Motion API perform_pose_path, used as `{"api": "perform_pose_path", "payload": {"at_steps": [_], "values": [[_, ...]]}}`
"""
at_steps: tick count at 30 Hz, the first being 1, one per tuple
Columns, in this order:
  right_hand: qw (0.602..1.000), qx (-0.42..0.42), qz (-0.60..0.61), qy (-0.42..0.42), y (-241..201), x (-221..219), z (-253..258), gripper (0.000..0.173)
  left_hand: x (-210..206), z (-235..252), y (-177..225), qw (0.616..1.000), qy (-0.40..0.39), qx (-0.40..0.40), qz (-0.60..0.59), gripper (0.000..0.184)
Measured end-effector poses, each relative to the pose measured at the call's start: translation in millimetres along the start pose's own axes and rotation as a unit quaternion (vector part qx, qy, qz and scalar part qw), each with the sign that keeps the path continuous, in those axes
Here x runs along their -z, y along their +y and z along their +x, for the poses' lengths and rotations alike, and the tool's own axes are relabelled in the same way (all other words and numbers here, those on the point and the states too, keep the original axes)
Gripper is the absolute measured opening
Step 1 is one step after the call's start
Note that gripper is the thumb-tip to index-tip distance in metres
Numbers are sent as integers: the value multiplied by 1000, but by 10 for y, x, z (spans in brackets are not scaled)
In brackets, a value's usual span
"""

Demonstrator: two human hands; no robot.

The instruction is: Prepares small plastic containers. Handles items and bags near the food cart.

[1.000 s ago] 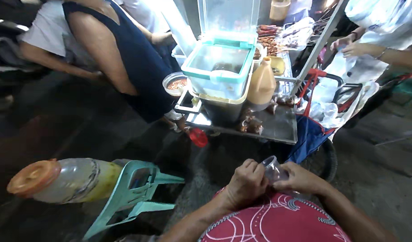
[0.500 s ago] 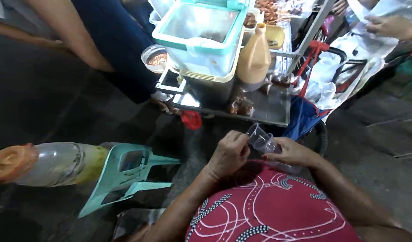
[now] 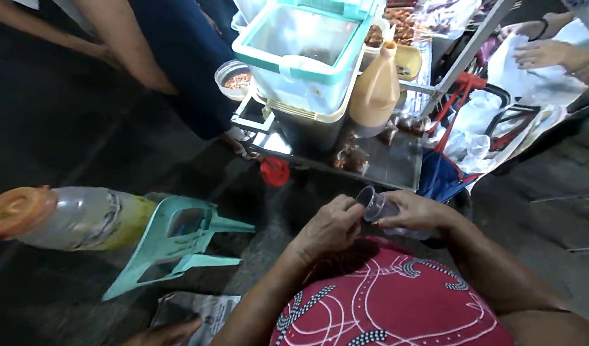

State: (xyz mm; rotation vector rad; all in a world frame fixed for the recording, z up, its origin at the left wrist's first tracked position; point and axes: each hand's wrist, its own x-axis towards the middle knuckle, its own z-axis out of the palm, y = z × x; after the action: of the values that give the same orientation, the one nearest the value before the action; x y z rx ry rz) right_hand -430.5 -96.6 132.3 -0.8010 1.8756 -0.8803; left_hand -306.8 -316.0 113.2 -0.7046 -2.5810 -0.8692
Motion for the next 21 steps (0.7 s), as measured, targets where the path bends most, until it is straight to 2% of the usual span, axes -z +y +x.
{"api": "perform_pose_path", "payload": {"at_steps": [2,5,6,9,13,15,17,21], "values": [[1000,-6,-6,-1,-86,-22,117,40,91,-28,-89,999,7,5,36,15],[1000,-12,-8,11,-245,-38,275,33,295,-12,-155,997,-5,9,72,45],[1000,-17,-11,14,-319,-34,321,30,346,3,-186,997,-15,-4,81,50],[1000,-23,-5,17,-552,-52,456,20,431,28,-392,989,-41,-68,124,44],[997,18,74,18,-720,-135,648,24,660,69,-694,983,-35,-112,141,42],[994,36,101,28,-804,-179,739,30,812,94,-838,979,-30,-129,154,42],[990,46,117,58,-824,-201,808,45,992,126,-1023,976,-5,-135,173,44],[978,96,129,130,-750,-248,799,80,1480,213,-1503,978,143,-52,146,43]]}}
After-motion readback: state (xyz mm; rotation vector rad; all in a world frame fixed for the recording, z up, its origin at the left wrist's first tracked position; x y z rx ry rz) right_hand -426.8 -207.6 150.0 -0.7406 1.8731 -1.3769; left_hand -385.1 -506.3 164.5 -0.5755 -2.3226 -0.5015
